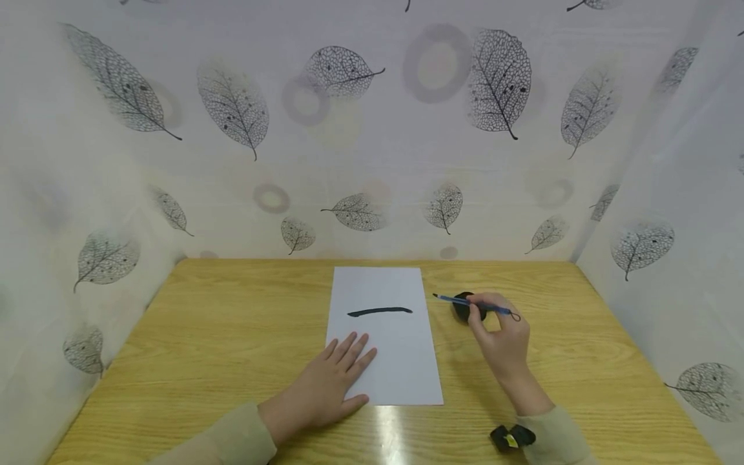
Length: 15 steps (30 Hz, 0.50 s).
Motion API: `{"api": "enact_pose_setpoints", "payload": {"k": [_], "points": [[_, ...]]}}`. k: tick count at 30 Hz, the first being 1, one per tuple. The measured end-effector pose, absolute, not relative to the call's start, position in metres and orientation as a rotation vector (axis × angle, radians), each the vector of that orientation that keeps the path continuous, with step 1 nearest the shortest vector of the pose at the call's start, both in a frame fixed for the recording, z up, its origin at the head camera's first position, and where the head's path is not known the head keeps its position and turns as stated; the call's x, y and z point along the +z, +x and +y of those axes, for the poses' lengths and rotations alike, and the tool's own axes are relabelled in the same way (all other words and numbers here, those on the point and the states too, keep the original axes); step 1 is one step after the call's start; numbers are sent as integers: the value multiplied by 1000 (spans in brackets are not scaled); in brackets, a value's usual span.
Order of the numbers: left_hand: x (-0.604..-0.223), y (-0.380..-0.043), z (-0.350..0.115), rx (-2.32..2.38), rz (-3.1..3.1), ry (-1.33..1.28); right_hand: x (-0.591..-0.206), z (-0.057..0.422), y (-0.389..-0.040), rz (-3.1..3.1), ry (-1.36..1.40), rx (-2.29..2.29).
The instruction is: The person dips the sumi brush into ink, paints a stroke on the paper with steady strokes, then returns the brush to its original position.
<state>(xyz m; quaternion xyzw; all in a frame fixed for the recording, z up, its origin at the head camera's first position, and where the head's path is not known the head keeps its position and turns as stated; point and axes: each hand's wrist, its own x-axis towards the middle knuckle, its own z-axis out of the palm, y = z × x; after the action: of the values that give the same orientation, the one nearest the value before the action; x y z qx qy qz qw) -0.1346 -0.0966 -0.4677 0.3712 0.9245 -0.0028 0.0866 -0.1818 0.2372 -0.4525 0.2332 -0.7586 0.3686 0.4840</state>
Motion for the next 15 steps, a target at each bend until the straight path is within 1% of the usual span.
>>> {"api": "enact_pose_setpoints", "payload": {"k": [15], "points": [[-470,-135,-97,-19,2753,1108,-451,251,-181,-1827,687,854]]}}
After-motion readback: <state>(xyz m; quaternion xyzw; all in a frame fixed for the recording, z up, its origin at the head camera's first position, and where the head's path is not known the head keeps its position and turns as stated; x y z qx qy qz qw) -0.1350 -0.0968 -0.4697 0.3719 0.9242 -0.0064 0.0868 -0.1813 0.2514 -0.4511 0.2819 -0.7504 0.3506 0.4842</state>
